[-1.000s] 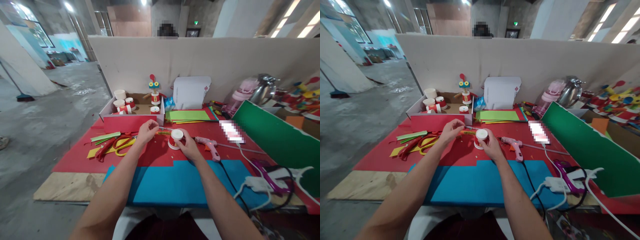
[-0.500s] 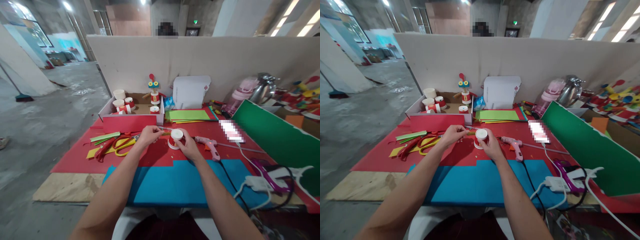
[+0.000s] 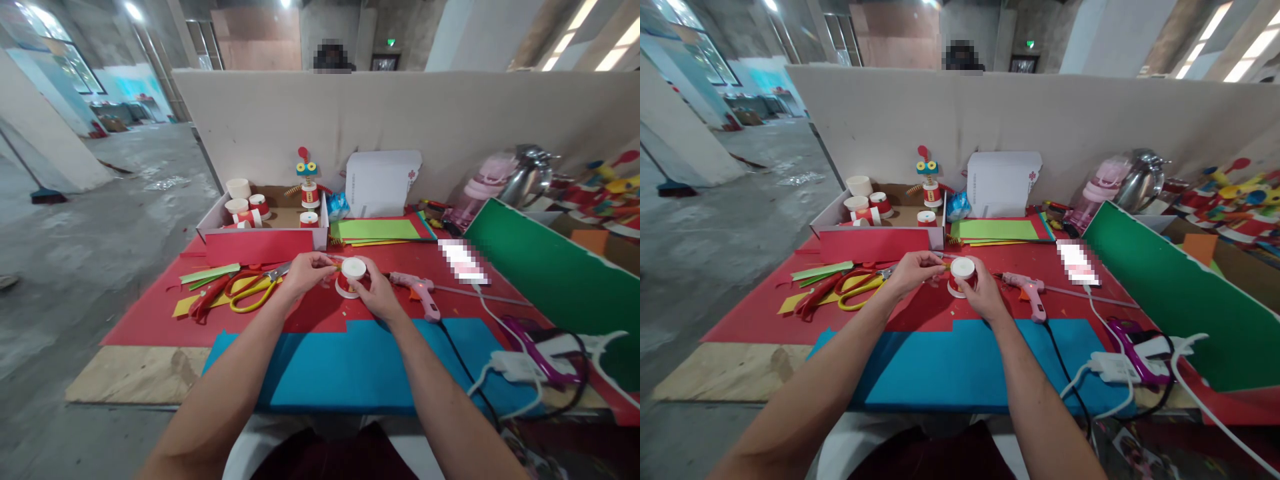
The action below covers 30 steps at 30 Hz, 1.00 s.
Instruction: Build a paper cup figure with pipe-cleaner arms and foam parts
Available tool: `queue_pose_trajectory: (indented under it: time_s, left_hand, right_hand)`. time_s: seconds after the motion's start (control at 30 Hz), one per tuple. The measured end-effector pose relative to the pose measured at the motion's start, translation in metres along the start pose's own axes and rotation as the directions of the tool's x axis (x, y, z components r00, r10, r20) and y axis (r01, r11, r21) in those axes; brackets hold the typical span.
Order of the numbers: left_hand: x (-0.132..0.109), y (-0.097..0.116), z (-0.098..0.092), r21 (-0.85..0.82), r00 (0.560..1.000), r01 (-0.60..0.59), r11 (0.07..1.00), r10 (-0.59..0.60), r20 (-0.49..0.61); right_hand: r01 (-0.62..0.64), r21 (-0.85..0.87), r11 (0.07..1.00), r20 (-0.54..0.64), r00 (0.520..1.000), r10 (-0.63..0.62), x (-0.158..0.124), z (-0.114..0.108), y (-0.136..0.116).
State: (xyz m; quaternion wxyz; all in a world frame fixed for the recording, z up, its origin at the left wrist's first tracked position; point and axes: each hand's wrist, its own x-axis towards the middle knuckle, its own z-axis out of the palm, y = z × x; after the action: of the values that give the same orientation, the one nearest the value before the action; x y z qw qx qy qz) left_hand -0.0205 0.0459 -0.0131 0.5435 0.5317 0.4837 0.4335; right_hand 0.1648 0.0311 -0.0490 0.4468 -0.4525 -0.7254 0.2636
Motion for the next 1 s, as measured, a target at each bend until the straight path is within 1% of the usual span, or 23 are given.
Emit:
queue_pose_trajectory:
  time_s: [0.2,0.37,0.67,1.0]
  left_hand:
    - [-0.001,-0.004,0.007,-0.003,0.996,-0.074,0.997,0.074,-0.042]
    - [-0.001,-0.008,0.010,-0.001,0.994,-0.106,0.994,0.106,-0.039]
    - [0.002,-0.014,0.012,0.002,0.992,-0.120,0.993,0.120,-0.047]
    - [0.003,-0.017,0.013,0.021,0.987,-0.151,0.988,0.152,-0.050]
  right_hand:
    - [-0.014,0.010,1.000,0.005,1.000,0.014,0.000,0.001,0.001]
    - [-0.005,-0.015,1.000,0.003,1.000,0.005,0.000,0.001,0.002]
    - [0.014,0.003,1.000,-0.015,1.000,-0.014,0.000,0.002,0.003]
    - [0.005,0.019,1.000,-0.018,1.000,-0.005,0.000,0.003,0.006]
